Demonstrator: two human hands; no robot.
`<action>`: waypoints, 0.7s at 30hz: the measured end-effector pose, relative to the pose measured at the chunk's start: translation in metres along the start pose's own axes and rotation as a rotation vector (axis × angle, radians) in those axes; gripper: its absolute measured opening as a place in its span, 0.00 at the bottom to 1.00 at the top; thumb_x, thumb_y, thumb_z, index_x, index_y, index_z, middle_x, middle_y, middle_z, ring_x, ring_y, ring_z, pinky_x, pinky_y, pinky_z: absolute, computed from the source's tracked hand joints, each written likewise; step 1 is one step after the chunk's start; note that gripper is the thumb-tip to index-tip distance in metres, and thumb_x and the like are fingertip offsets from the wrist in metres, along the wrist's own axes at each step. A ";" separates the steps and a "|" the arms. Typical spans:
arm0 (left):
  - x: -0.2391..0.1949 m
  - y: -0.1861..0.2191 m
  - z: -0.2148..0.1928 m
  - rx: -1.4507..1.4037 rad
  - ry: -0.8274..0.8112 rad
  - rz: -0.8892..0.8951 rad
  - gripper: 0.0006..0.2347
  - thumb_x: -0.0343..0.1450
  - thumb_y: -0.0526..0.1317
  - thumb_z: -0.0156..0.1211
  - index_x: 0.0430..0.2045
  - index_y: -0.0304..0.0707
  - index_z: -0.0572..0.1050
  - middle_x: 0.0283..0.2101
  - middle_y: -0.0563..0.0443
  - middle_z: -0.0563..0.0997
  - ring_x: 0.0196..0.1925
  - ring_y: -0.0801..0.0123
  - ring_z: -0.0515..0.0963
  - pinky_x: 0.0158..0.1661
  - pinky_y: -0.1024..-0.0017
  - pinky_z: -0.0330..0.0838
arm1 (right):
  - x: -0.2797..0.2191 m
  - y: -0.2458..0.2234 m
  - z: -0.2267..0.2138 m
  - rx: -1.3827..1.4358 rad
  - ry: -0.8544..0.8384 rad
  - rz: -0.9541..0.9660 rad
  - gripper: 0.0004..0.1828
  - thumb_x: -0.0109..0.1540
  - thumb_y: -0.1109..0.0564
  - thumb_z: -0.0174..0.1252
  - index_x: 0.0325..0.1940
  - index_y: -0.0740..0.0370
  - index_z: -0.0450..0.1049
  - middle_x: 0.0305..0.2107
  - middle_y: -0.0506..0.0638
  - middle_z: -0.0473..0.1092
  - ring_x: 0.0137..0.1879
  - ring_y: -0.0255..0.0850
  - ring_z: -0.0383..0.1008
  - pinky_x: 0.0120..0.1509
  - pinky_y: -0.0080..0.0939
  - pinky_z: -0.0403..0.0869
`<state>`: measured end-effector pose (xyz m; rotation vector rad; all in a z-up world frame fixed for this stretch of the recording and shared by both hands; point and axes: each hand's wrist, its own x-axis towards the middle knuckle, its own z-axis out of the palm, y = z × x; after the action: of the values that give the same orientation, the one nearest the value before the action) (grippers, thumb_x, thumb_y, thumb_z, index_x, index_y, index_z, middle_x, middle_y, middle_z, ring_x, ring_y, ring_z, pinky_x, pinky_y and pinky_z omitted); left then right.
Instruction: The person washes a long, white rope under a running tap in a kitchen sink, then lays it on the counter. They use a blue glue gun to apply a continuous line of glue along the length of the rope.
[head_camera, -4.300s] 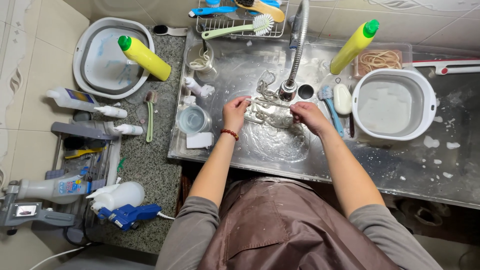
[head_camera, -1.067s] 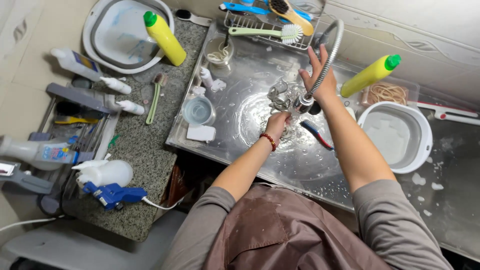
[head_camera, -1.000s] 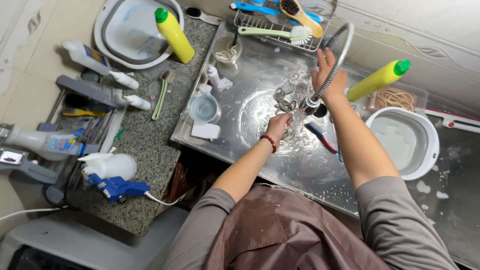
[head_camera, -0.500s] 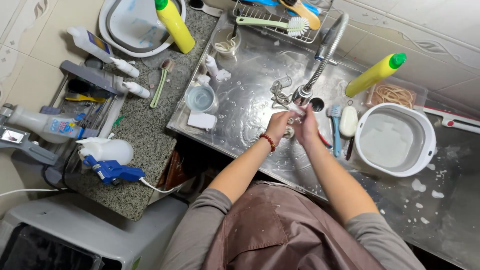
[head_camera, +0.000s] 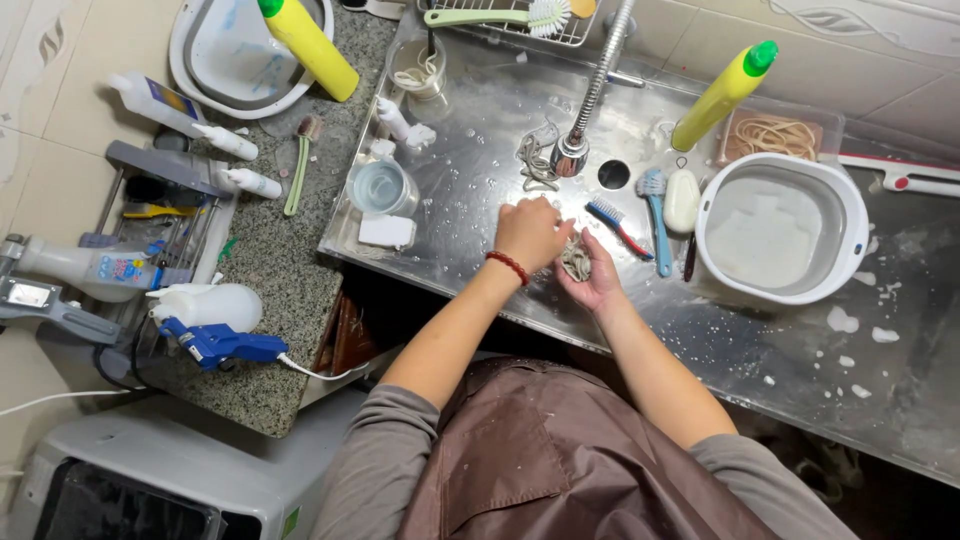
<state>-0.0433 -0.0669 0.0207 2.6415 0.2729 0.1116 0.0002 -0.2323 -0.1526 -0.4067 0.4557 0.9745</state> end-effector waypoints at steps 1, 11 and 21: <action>-0.003 -0.014 0.002 -0.003 -0.008 0.006 0.14 0.68 0.50 0.61 0.23 0.40 0.84 0.34 0.46 0.83 0.40 0.54 0.81 0.43 0.50 0.70 | 0.001 -0.003 -0.003 0.006 0.006 -0.007 0.26 0.67 0.38 0.58 0.61 0.55 0.68 0.52 0.52 0.70 0.55 0.44 0.75 0.58 0.47 0.77; -0.043 -0.111 0.030 -0.367 -0.040 -0.595 0.12 0.68 0.49 0.62 0.30 0.40 0.84 0.34 0.41 0.85 0.39 0.46 0.84 0.43 0.56 0.78 | -0.003 -0.005 0.084 -0.890 0.427 -0.235 0.22 0.68 0.40 0.54 0.29 0.58 0.67 0.15 0.43 0.60 0.17 0.34 0.54 0.20 0.36 0.53; -0.050 -0.146 0.020 -0.425 -0.036 -0.575 0.11 0.68 0.48 0.62 0.28 0.41 0.84 0.33 0.42 0.85 0.38 0.47 0.84 0.43 0.57 0.78 | 0.043 0.004 0.070 -1.211 0.514 -0.701 0.20 0.62 0.57 0.52 0.14 0.60 0.65 0.12 0.47 0.61 0.16 0.36 0.56 0.20 0.43 0.56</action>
<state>-0.1145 0.0396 -0.0671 2.0549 0.8759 -0.0631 0.0304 -0.1639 -0.1176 -1.8030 0.0907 0.3350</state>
